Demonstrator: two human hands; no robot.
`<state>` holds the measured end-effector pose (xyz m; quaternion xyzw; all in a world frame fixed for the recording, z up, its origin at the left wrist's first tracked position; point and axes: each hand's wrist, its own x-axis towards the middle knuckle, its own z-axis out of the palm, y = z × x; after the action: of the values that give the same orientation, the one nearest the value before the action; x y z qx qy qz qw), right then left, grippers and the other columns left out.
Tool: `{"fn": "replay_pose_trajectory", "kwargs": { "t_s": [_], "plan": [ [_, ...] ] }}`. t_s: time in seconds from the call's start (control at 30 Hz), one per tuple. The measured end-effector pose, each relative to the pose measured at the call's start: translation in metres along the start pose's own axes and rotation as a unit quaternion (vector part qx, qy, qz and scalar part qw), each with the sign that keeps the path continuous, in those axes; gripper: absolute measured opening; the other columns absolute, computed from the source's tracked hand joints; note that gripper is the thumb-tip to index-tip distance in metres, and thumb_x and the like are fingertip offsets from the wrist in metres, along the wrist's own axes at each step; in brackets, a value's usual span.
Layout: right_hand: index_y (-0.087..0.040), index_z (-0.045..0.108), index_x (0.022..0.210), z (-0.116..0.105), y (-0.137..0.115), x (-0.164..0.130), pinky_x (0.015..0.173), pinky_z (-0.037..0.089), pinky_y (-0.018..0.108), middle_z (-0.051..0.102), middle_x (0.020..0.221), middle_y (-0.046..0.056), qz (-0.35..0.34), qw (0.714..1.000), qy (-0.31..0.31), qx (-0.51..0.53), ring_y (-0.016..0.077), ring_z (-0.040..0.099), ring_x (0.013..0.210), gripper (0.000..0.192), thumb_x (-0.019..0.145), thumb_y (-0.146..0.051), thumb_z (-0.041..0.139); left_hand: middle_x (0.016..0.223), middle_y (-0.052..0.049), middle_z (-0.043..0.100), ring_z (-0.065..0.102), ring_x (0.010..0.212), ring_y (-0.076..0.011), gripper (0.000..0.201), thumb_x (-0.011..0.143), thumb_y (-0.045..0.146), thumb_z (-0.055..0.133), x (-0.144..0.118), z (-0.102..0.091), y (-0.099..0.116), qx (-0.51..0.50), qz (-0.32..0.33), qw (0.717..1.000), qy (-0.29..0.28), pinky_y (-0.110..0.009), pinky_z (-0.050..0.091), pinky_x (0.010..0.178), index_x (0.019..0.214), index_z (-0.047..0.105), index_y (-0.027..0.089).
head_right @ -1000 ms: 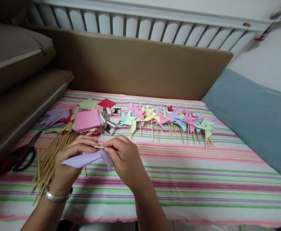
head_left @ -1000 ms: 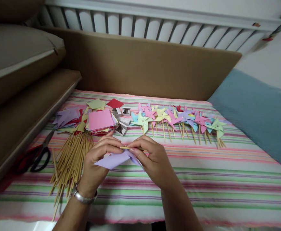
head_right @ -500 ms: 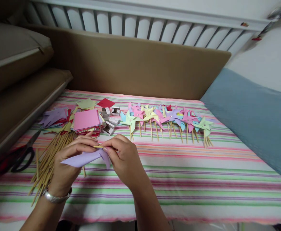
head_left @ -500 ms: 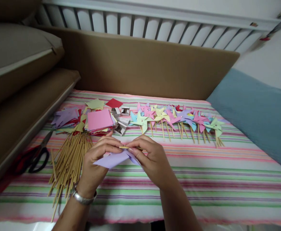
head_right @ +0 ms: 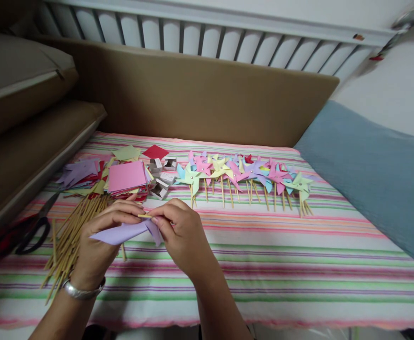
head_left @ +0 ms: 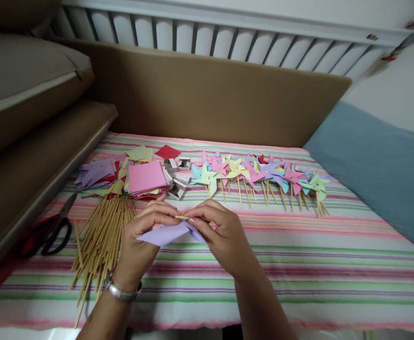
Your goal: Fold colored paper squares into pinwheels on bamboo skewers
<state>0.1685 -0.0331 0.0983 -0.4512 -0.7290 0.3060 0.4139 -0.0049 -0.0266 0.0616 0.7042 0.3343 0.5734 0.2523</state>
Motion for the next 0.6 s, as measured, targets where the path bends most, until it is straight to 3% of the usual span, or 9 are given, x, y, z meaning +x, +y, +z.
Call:
{"fn": "replay_pose_trajectory", "kwargs": {
  "t_s": [0.6],
  "plan": [
    [-0.022, 0.068, 0.086, 0.0002, 0.0016, 0.0001, 0.070, 0.046, 0.027, 0.064, 0.082, 0.003, 0.005, 1.000, 0.005, -0.003, 0.0151, 0.059, 0.080, 0.018, 0.083, -0.012, 0.054, 0.084, -0.003, 0.070, 0.064, 0.084, -0.0181, 0.009, 0.076, 0.015, 0.062, 0.0000, 0.0015, -0.0003, -0.007, -0.017, 1.000, -0.001, -0.050, 0.038, 0.098, 0.077, 0.068, 0.022]
  ]
}}
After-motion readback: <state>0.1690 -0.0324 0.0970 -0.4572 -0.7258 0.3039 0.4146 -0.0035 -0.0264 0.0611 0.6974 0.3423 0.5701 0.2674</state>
